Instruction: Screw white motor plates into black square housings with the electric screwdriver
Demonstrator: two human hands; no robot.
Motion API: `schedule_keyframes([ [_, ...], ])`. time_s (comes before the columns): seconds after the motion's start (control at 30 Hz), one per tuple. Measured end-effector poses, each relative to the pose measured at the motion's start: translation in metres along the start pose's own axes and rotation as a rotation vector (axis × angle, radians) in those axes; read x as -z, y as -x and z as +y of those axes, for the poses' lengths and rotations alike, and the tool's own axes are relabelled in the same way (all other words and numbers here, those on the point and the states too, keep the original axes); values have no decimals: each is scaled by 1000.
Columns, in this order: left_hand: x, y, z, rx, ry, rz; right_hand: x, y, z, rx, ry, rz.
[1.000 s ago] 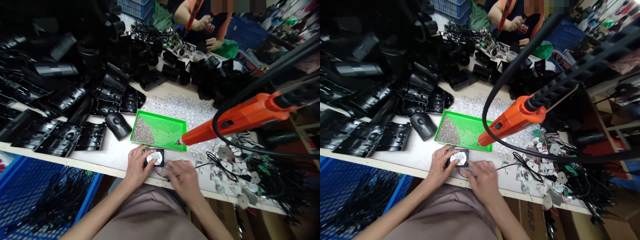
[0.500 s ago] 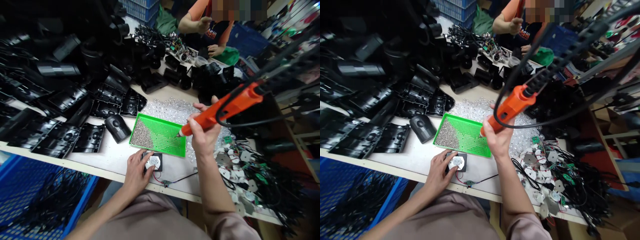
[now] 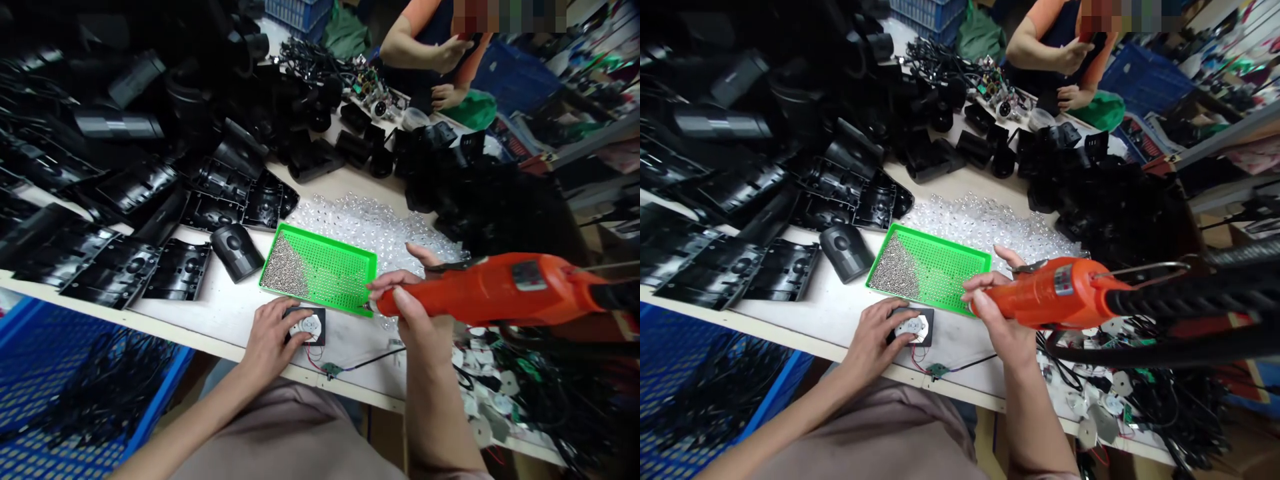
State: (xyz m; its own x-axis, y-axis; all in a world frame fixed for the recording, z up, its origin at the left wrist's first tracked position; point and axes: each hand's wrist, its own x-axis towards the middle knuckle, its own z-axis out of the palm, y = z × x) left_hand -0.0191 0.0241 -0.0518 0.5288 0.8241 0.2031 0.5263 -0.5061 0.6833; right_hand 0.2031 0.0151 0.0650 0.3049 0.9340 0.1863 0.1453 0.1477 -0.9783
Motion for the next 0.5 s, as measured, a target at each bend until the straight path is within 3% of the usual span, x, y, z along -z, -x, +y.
schedule_keyframes([
  [0.23,3,-3,-1,55,28,-29,-13,-4,18,55,-325,92],
  [0.5,-4,1,-2,52,29,61,-32,-8,48,115,-387,80],
])
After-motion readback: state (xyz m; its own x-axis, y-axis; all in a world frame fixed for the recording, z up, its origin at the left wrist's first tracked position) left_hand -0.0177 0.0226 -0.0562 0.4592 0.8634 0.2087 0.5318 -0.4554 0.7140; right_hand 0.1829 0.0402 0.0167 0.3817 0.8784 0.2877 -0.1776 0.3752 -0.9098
